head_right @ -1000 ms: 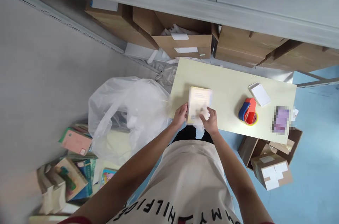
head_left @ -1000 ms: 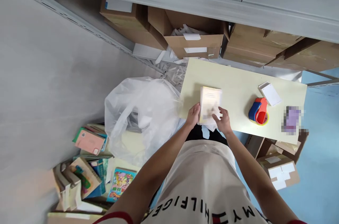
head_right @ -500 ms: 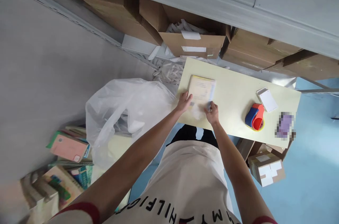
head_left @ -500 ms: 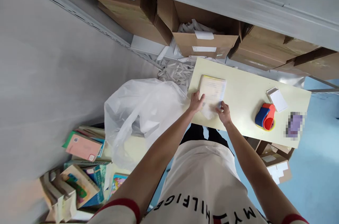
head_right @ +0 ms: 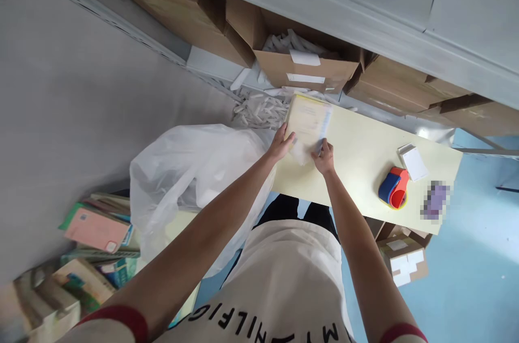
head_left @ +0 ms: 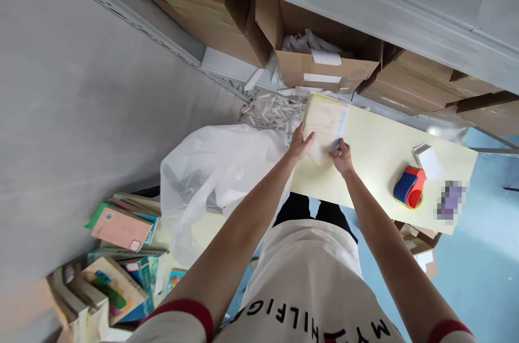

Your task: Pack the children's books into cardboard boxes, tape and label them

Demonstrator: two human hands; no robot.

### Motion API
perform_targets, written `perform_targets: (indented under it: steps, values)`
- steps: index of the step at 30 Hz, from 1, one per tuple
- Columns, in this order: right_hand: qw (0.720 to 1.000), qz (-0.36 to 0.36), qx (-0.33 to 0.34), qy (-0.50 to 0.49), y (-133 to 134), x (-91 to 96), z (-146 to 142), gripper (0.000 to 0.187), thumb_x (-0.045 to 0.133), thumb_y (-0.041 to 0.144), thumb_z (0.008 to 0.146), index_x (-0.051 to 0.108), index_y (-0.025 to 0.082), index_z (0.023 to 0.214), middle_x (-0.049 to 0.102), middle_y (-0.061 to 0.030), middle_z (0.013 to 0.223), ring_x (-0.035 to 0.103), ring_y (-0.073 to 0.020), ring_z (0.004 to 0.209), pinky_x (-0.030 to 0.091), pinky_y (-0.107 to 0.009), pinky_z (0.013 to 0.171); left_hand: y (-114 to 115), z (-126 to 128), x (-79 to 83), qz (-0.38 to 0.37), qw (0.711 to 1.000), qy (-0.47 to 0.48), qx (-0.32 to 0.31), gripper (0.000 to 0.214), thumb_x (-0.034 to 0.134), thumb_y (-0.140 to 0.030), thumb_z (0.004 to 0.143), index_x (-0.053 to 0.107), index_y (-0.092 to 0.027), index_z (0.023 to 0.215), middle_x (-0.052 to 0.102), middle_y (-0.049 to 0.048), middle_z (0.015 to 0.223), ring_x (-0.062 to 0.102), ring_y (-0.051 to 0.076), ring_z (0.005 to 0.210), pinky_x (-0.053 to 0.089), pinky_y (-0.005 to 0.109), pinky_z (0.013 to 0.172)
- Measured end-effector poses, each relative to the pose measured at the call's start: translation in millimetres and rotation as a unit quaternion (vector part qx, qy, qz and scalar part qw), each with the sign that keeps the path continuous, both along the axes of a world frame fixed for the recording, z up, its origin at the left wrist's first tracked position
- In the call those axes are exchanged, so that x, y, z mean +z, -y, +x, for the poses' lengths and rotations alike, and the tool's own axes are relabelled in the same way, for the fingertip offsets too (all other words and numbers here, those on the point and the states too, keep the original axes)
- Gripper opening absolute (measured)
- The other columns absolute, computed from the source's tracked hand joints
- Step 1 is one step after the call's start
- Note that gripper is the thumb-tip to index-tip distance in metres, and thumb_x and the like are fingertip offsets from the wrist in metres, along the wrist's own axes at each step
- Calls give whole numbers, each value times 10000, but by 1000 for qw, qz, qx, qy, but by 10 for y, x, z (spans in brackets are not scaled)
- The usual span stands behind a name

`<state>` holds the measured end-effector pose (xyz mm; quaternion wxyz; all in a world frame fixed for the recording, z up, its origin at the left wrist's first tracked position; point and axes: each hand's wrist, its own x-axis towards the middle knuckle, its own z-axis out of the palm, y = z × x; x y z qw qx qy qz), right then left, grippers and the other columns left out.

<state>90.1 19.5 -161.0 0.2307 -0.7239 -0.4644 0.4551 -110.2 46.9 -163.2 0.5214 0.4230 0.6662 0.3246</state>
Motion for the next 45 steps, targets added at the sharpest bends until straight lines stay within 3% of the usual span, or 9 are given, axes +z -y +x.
perform_targets:
  steps: [4,8,13,19,28,34,36,41,45]
  values:
    - [999,-19,-21,-28,205,131,90,896,697,433,665,395,233,1485,477,-142,1385,551,-288,1192,540,-458,948,256,26,179,-6,1000,19,0,814,625,-528,867,276,-240,1543,236,110,1655,167,274,1539,123,407,1252]
    - [999,-21,-10,-48,639,321,279,802,648,481,694,453,239,1434,541,-150,1336,605,-275,1104,559,-457,866,742,75,556,18,999,31,24,926,716,-511,799,271,-181,1541,235,164,1645,152,317,1538,134,444,1251]
    - [995,-35,38,-80,1156,491,572,683,647,519,640,595,218,1251,637,-118,1143,658,-206,805,557,-368,676,1628,190,986,2,985,118,127,1021,868,-388,644,352,-246,1514,370,158,1582,364,357,1452,264,495,1210]
    - [981,-58,138,-126,1372,584,688,501,653,475,616,664,213,1042,686,-80,969,663,-207,737,547,-348,640,2803,350,1236,-63,944,106,307,953,842,-310,668,382,-289,1502,601,139,1353,645,348,1145,449,548,1068]
    - [937,-3,297,-184,1671,975,6,439,682,549,621,719,197,881,740,-90,845,665,-233,711,540,-359,636,3937,236,1504,-21,876,97,471,558,777,-241,727,595,-249,1255,691,83,1067,659,326,1065,485,494,1002]
    - [867,7,450,-214,2428,1033,-773,434,714,590,585,717,218,808,746,-92,791,668,-271,692,541,-410,660,4956,118,1627,38,853,59,517,482,829,-304,651,685,-223,1104,721,100,1041,680,317,1001,482,500,1019]
    - [835,4,504,-221,2830,989,-1125,424,711,573,601,717,213,825,751,-94,807,675,-274,709,545,-416,684,5502,47,1588,30,817,46,575,475,849,-314,613,703,-229,1057,731,93,1030,679,318,1001,482,502,1028]
    - [741,-42,636,-211,4070,892,-1834,389,686,514,645,726,204,877,766,-106,884,708,-275,780,563,-422,736,7018,49,1439,3,667,75,741,319,842,-255,618,689,-205,893,726,97,987,643,327,1112,451,471,1059]
    - [709,-37,681,-180,4900,803,-2175,315,750,392,574,725,218,835,770,-85,926,718,-277,853,558,-452,830,7832,100,1355,-11,589,128,798,285,796,-328,724,653,-191,929,701,133,1126,599,329,1226,443,469,1040]
